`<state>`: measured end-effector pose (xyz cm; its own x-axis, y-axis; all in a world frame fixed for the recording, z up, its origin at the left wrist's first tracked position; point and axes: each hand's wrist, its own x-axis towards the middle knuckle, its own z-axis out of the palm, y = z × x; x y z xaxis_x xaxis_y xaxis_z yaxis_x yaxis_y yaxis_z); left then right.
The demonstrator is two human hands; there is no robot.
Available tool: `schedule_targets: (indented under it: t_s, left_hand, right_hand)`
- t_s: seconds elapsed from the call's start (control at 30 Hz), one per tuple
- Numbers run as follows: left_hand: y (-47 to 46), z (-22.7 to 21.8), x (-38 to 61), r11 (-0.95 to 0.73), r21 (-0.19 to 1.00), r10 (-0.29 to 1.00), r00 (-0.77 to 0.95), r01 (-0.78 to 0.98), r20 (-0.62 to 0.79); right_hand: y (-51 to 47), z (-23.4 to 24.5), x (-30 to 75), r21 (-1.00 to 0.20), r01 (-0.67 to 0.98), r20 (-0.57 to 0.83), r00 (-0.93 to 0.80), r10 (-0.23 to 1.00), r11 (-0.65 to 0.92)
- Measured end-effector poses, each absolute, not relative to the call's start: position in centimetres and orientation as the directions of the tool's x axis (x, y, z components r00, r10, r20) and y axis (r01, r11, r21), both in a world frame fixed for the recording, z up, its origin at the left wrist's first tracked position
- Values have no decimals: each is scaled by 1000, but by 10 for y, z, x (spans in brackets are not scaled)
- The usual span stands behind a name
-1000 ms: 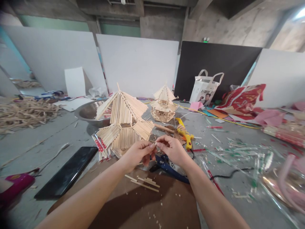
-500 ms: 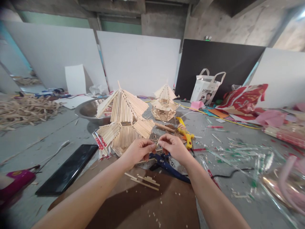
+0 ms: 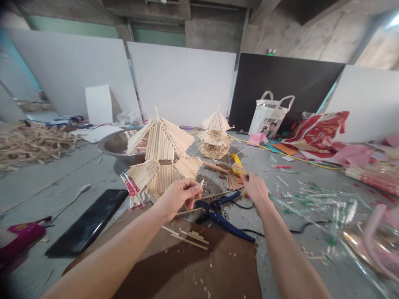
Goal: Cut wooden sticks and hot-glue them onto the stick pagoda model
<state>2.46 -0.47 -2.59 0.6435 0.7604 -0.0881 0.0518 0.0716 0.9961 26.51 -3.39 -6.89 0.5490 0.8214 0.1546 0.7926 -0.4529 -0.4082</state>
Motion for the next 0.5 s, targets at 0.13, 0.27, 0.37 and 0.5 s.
schedule_targets:
  t_s: [0.13, 0.27, 0.37, 0.5]
  left_hand:
    - [-3, -27, 24, 149, 989, 753, 649, -10, -107]
    - [-3, -27, 24, 208, 977, 743, 658, -52, -123]
    - [-3, -27, 24, 239, 968, 736, 664, -76, -130]
    - [-2, -25, 23, 285, 950, 730, 670, -124, -132]
  right_hand:
    - [-30, -96, 282, -374, 724, 28, 634, 773, -580]
    - [-27, -108, 287, -468, 677, 16, 649, 761, -568]
    - [-26, -110, 292, -591, 607, -6, 655, 756, -531]
    - [-27, -105, 294, -785, 429, -63, 662, 747, -446]
